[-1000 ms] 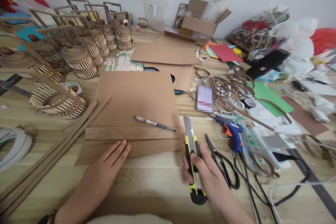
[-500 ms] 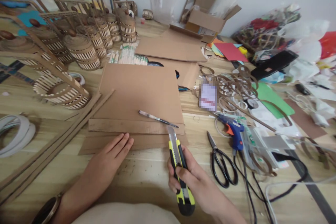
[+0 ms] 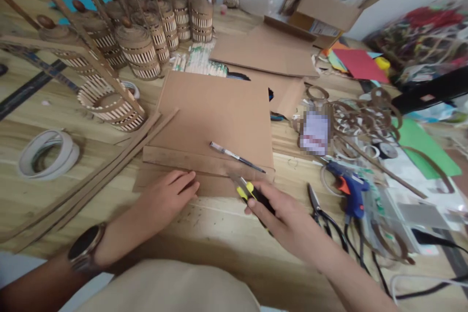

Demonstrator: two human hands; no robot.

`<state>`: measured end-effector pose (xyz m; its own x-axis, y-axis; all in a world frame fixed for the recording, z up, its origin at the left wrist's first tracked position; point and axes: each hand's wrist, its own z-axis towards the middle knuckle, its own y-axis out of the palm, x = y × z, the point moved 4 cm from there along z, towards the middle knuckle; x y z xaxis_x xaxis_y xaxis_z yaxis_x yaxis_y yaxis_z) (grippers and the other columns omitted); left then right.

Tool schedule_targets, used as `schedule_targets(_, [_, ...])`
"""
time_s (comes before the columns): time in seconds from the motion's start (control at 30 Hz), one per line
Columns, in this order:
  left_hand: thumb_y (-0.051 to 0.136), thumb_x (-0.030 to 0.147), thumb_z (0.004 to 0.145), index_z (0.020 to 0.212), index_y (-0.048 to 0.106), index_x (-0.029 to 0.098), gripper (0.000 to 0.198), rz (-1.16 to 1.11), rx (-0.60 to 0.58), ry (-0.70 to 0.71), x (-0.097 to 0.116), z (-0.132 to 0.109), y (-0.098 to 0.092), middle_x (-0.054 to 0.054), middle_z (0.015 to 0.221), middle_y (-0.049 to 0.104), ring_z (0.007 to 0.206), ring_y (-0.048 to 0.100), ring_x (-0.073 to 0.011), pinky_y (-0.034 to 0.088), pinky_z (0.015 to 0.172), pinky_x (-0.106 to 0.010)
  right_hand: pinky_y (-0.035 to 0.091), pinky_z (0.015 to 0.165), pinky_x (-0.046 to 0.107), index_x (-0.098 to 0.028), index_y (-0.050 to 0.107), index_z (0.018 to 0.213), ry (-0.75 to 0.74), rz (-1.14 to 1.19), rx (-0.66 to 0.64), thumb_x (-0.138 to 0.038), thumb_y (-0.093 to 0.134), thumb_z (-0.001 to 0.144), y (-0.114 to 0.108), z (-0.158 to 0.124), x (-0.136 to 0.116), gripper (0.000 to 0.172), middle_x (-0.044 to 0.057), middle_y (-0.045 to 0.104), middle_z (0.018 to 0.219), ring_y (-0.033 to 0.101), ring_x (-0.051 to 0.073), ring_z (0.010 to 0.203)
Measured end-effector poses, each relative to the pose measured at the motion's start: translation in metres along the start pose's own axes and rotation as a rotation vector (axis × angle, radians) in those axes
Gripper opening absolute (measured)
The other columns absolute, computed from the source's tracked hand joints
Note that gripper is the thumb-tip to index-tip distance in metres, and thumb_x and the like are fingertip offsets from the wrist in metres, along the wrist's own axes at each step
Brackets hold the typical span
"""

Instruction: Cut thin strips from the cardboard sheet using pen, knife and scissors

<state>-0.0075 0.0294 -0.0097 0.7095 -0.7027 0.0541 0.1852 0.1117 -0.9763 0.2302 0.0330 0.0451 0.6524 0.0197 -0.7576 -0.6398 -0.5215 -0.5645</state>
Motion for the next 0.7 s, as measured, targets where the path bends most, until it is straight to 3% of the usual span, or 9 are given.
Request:
schedule_targets(0.03, [0.058, 0.015, 0.094, 0.097, 0.068, 0.014, 0.010, -0.040, 0.012, 0.017, -0.003, 0.004, -0.002, -0.011, 0.104, 0.069, 0.093, 0.062, -0.0226, 0.057, 0.079, -0.036, 0.048, 0.065, 0.029, -0.022, 0.056, 0.096, -0.035, -0.142, -0.012, -0.039, 0.042, 0.100, -0.003, 0.004, -0.006, 0.022, 0.005, 0.068, 0.082, 0.065, 0.017, 0.073])
schedule_targets(0.1, [0.063, 0.021, 0.093, 0.083, 0.065, 0.016, 0.010, -0.101, 0.013, 0.059, -0.010, 0.012, -0.002, -0.008, 0.098, 0.065, 0.093, 0.058, -0.0222, 0.055, 0.081, -0.037, 0.046, 0.060, 0.028, -0.021, 0.055, 0.102, -0.109, -0.402, -0.052, -0.030, 0.041, 0.098, -0.002, 0.014, -0.016, 0.017, 0.005, 0.070, 0.081, 0.066, 0.018, 0.070])
schedule_targets(0.23, [0.065, 0.033, 0.092, 0.083, 0.065, 0.018, 0.018, -0.110, 0.138, 0.121, -0.021, 0.017, -0.002, -0.009, 0.108, 0.061, 0.104, 0.054, -0.0260, 0.053, 0.090, -0.044, 0.035, 0.051, 0.026, -0.021, 0.058, 0.103, -0.187, -0.843, -0.142, -0.032, 0.044, 0.100, 0.014, 0.035, -0.027, 0.018, 0.004, 0.073, 0.077, 0.069, 0.020, 0.065])
schedule_targets(0.33, [0.062, 0.038, 0.094, 0.095, 0.066, 0.015, 0.023, -0.112, 0.214, 0.134, -0.023, 0.014, 0.001, -0.015, 0.125, 0.057, 0.124, 0.048, -0.0324, 0.046, 0.105, -0.051, 0.027, 0.048, 0.027, -0.020, 0.061, 0.099, -0.181, -1.052, -0.224, -0.034, 0.051, 0.100, 0.025, 0.046, -0.031, 0.018, 0.004, 0.074, 0.078, 0.072, 0.021, 0.069])
schedule_targets(0.4, [0.058, 0.039, 0.097, 0.114, 0.064, 0.012, 0.033, -0.104, 0.225, 0.141, -0.023, 0.014, 0.003, -0.019, 0.140, 0.051, 0.138, 0.039, -0.0358, 0.036, 0.115, -0.055, 0.022, 0.047, 0.028, -0.020, 0.062, 0.102, -0.166, -1.130, -0.257, -0.035, 0.051, 0.101, 0.029, 0.050, -0.033, 0.018, 0.004, 0.075, 0.080, 0.072, 0.022, 0.070])
schedule_targets(0.53, [0.051, 0.047, 0.100, 0.148, 0.041, 0.006, 0.064, -0.071, 0.073, 0.159, -0.021, 0.016, 0.011, -0.022, 0.159, 0.034, 0.150, 0.026, -0.0354, 0.024, 0.122, -0.054, 0.020, 0.046, 0.029, -0.022, 0.064, 0.108, -0.133, -1.184, -0.297, -0.034, 0.049, 0.102, 0.032, 0.053, -0.036, 0.020, 0.003, 0.075, 0.080, 0.072, 0.022, 0.070])
schedule_targets(0.7, [0.047, 0.056, 0.099, 0.152, 0.036, 0.004, 0.074, -0.067, -0.033, 0.173, -0.022, 0.018, 0.017, -0.020, 0.162, 0.031, 0.152, 0.023, -0.0335, 0.016, 0.124, -0.053, 0.024, 0.047, 0.029, -0.025, 0.063, 0.120, -0.098, -1.182, -0.338, -0.029, 0.044, 0.103, 0.034, 0.056, -0.037, 0.026, 0.002, 0.076, 0.085, 0.073, 0.023, 0.075])
